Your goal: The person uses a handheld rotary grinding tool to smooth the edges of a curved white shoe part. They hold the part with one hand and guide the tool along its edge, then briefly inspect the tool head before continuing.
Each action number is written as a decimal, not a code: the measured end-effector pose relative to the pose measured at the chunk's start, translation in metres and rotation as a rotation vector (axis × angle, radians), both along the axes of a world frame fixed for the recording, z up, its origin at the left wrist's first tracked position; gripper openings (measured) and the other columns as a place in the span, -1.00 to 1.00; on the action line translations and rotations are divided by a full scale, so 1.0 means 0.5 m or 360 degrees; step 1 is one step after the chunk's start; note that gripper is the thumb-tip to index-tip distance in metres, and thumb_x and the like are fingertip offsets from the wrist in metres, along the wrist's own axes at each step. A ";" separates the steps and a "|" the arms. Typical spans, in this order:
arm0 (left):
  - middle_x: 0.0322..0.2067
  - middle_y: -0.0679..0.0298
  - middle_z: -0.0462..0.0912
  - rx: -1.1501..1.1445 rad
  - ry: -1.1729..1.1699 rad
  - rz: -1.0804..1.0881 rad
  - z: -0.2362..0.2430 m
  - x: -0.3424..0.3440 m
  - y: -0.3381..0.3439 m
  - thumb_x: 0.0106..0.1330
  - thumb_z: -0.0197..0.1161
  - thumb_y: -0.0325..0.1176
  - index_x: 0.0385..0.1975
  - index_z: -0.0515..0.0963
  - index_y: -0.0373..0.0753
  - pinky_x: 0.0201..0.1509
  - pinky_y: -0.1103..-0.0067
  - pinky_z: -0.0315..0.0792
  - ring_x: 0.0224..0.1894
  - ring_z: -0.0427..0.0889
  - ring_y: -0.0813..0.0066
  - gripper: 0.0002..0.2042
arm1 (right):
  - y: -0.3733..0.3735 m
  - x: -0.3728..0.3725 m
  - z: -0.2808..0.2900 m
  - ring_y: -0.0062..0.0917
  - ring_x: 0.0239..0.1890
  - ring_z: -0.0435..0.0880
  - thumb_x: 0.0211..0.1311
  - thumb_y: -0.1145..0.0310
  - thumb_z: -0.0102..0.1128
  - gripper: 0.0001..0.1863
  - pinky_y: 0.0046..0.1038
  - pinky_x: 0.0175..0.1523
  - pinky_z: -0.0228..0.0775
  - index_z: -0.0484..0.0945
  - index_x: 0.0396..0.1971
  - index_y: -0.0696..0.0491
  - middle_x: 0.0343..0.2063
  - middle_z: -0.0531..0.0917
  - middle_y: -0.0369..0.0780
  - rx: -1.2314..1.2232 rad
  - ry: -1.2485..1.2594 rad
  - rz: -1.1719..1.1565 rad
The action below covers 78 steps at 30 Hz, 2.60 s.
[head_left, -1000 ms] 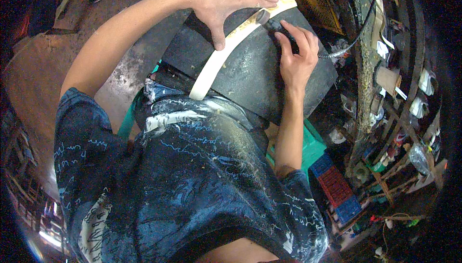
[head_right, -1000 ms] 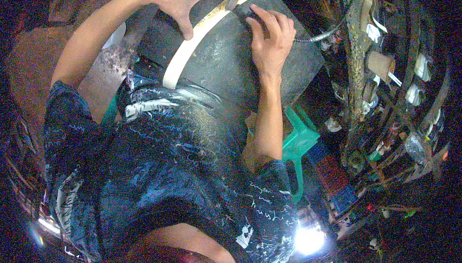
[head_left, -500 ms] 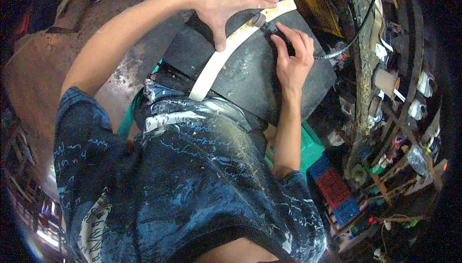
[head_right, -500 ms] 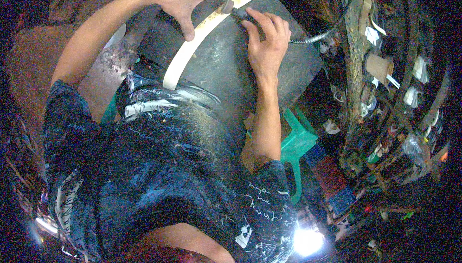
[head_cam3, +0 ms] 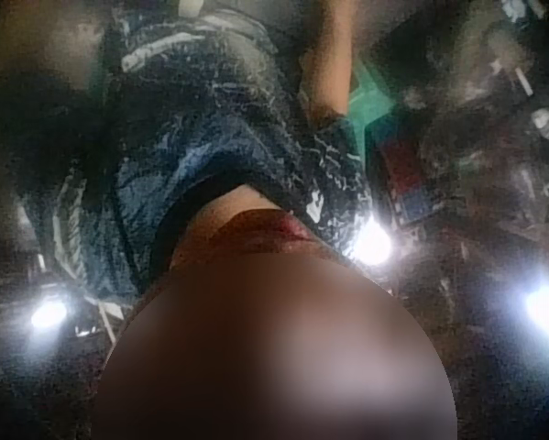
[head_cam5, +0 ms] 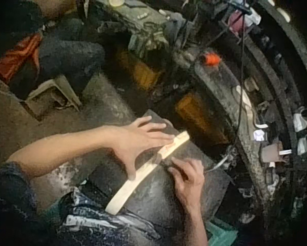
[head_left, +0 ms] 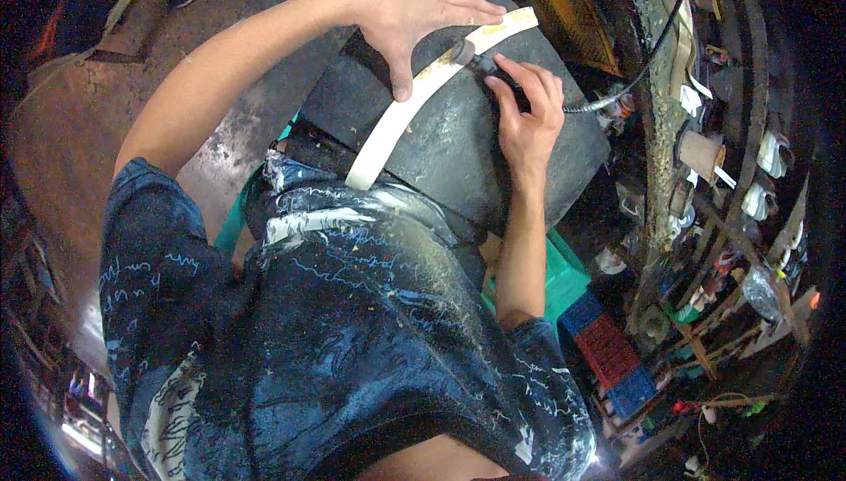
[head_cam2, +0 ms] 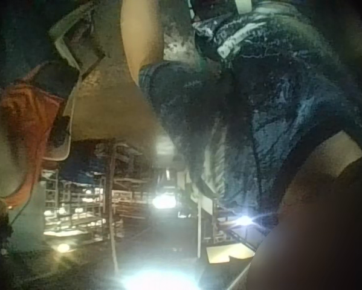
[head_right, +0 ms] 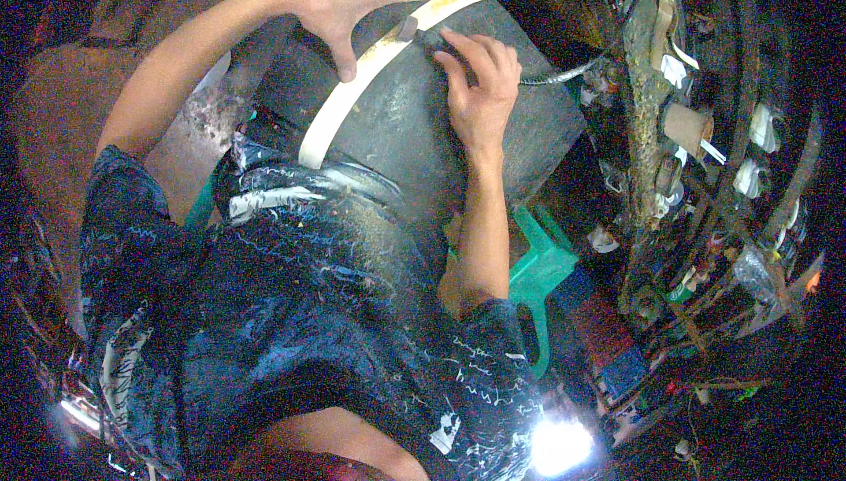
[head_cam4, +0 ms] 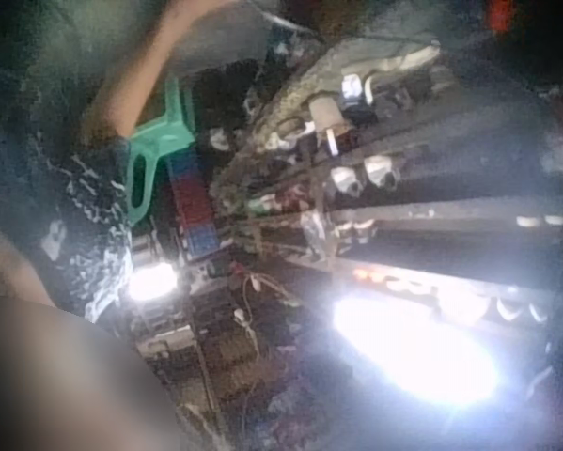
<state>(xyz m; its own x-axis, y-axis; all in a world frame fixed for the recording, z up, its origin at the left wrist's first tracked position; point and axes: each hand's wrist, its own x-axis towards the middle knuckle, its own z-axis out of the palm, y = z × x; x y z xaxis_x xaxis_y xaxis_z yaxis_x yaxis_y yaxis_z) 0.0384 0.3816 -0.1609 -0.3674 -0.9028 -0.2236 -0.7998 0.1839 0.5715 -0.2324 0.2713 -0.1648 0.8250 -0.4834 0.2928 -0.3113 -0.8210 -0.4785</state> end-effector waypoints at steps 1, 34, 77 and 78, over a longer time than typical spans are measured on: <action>0.72 -0.01 -0.03 -0.0100 -0.0009 0.0001 -0.004 -0.001 0.001 -0.30 0.75 0.34 0.73 -0.05 -0.24 0.75 -0.13 -0.49 0.76 -0.25 -0.13 0.56 | 0.001 0.002 0.001 -0.31 -0.01 0.72 0.16 0.48 0.60 -0.65 -0.32 0.16 0.52 0.86 -0.02 -0.03 -0.12 0.81 -0.19 0.0011 -0.0003 -0.0026; 0.68 0.23 0.20 -0.0331 -0.0038 0.0176 -0.063 -0.017 0.003 -0.65 0.80 0.21 0.71 0.11 -0.08 0.75 -0.16 -0.36 0.77 -0.11 0.06 0.62 | 0.006 0.012 0.008 -0.32 -0.01 0.71 0.16 0.46 0.61 -0.64 -0.30 0.18 0.52 0.87 -0.01 -0.05 -0.12 0.81 -0.21 0.0021 0.0020 -0.0030; 0.68 0.23 0.19 -0.0325 0.0015 0.0189 -0.063 -0.018 0.003 -0.67 0.80 0.19 0.71 0.11 -0.08 0.75 -0.15 -0.39 0.77 -0.12 0.06 0.63 | 0.010 -0.002 0.024 -0.31 -0.04 0.70 0.15 0.43 0.62 -0.66 -0.30 0.16 0.50 0.86 -0.03 -0.05 -0.14 0.79 -0.23 -0.0042 0.0089 0.0006; 0.68 0.23 0.19 -0.0322 0.0002 0.0183 -0.063 -0.018 0.003 -0.67 0.80 0.19 0.71 0.12 -0.08 0.75 -0.15 -0.39 0.77 -0.12 0.06 0.62 | 0.010 -0.003 0.023 -0.31 -0.04 0.69 0.15 0.43 0.62 -0.65 -0.30 0.16 0.50 0.86 -0.03 -0.05 -0.14 0.80 -0.23 -0.0031 0.0091 0.0015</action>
<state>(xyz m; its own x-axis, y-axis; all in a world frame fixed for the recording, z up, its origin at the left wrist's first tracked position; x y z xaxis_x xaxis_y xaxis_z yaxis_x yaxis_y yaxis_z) 0.0291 0.3833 -0.1922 -0.2594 -0.9652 -0.0334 -0.8214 0.2023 0.5332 -0.2339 0.2764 -0.1531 0.8451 -0.4700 0.2546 -0.3296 -0.8332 -0.4440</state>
